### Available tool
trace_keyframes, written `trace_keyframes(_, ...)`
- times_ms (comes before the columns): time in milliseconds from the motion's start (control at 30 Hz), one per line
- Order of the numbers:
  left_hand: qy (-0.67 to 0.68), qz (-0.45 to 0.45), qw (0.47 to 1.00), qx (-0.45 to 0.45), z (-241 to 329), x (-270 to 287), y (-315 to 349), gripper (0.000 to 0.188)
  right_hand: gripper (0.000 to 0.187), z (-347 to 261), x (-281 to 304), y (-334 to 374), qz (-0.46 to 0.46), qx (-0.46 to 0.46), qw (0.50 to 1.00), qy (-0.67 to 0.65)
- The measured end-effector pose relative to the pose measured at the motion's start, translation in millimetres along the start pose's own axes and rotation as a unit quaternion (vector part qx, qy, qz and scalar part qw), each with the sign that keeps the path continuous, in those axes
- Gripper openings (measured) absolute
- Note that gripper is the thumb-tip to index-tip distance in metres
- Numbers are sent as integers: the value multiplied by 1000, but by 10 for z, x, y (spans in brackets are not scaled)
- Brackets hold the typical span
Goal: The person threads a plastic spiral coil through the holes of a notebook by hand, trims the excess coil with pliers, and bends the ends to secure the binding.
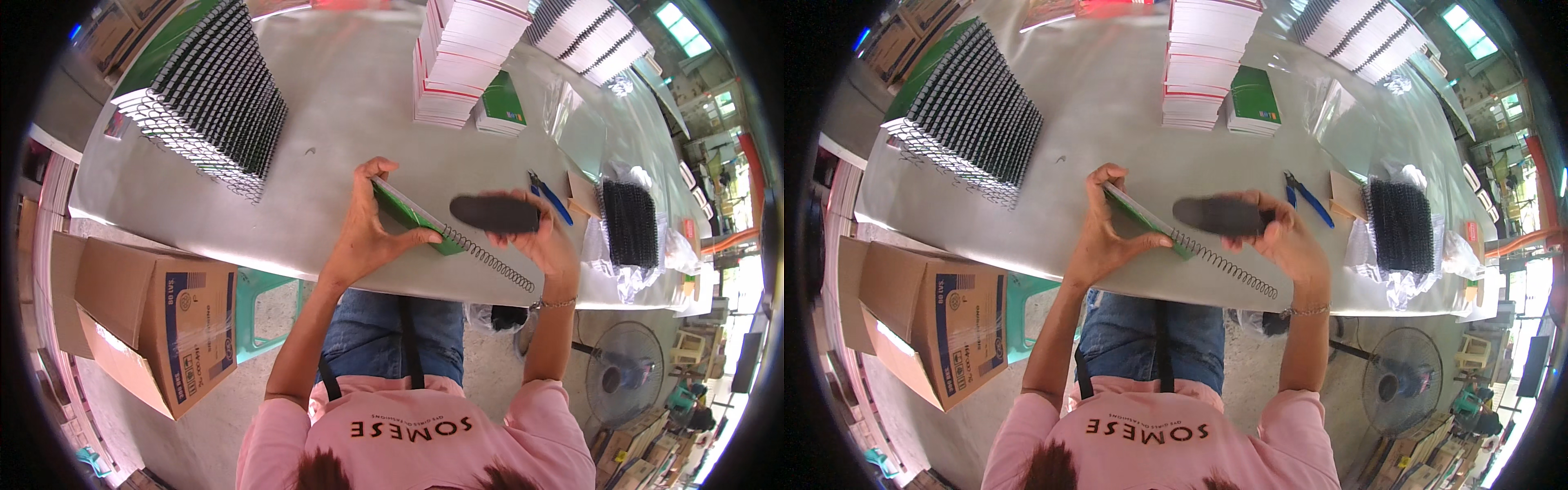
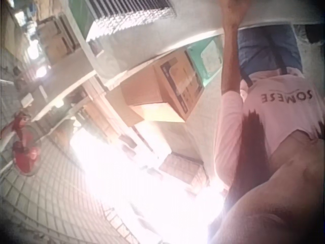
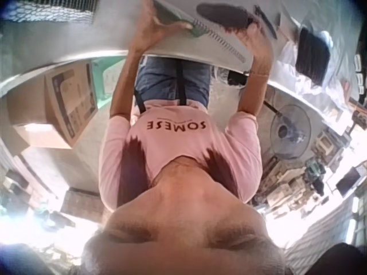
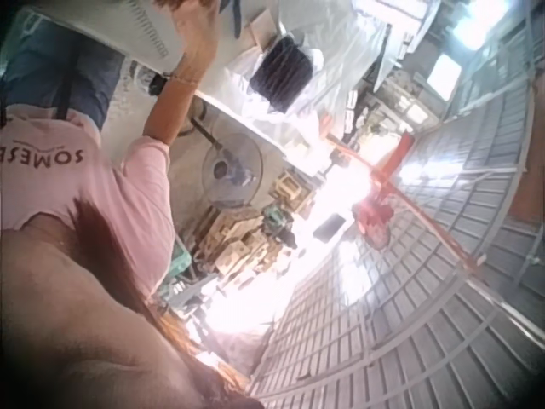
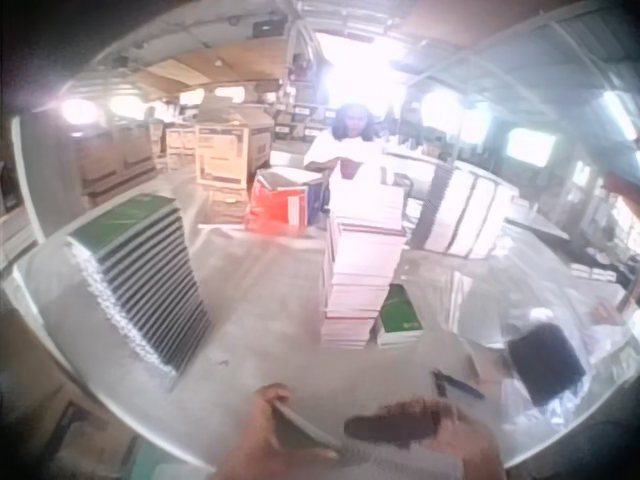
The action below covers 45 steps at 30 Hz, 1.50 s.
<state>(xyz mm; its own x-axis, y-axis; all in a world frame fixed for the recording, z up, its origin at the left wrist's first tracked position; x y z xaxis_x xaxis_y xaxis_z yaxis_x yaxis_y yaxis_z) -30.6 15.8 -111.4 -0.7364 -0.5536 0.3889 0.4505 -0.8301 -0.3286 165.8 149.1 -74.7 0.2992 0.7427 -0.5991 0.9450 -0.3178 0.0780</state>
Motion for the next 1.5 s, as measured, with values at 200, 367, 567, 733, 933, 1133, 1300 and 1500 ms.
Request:
trace_keyframes(200, 12, -19, 999, 27, 11, -5, 5, 104, 23, 61, -177, 15, 114, 13, 967, 227)
trace_keyframes(367, 19, 2, 999, -26, -74, 20, 11, 106, 17, 177, -241, -6, 67, -6, 964, 258)
trace_keyframes(567, 33, 8, 999, -28, -22, 78, 13, 85, 28, 547, -274, -95, 8, 12, 997, 82)
trace_keyframes(733, -34, 7, 996, -83, 45, 111, 17, 61, 33, 616, -275, -114, 10, 14, 996, -89)
trace_keyframes(933, -86, 2, 991, -99, 174, 88, 23, 56, 40, 312, -204, -58, 5, 30, 993, -116)
trace_keyframes(1133, -81, 3, 992, -97, 213, 79, 21, 56, 42, 99, -308, -7, -42, 7, 983, 178)
trace_keyframes(1300, -93, 9, 990, -103, 184, 89, 39, 56, 37, 81, -446, 0, 15, 26, 985, 169)
trace_keyframes(1500, -101, 16, 992, -71, 198, 79, 25, 56, 33, 37, -127, -102, 203, 133, 835, 495)
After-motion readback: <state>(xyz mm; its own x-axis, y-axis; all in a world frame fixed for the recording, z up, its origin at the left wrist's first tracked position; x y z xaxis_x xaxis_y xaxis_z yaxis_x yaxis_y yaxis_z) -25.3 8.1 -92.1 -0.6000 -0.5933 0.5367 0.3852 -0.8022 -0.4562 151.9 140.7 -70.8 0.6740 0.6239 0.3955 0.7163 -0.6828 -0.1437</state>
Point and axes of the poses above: each hand's wrist, its own y-axis away from the middle knuckle, its own x-axis out of the back of the hand, z = x × y, the point moved 5 cm from there along -y, towards the middle knuckle, and after that the axes turned 15 degrees about -y, right-handed, at the moved point
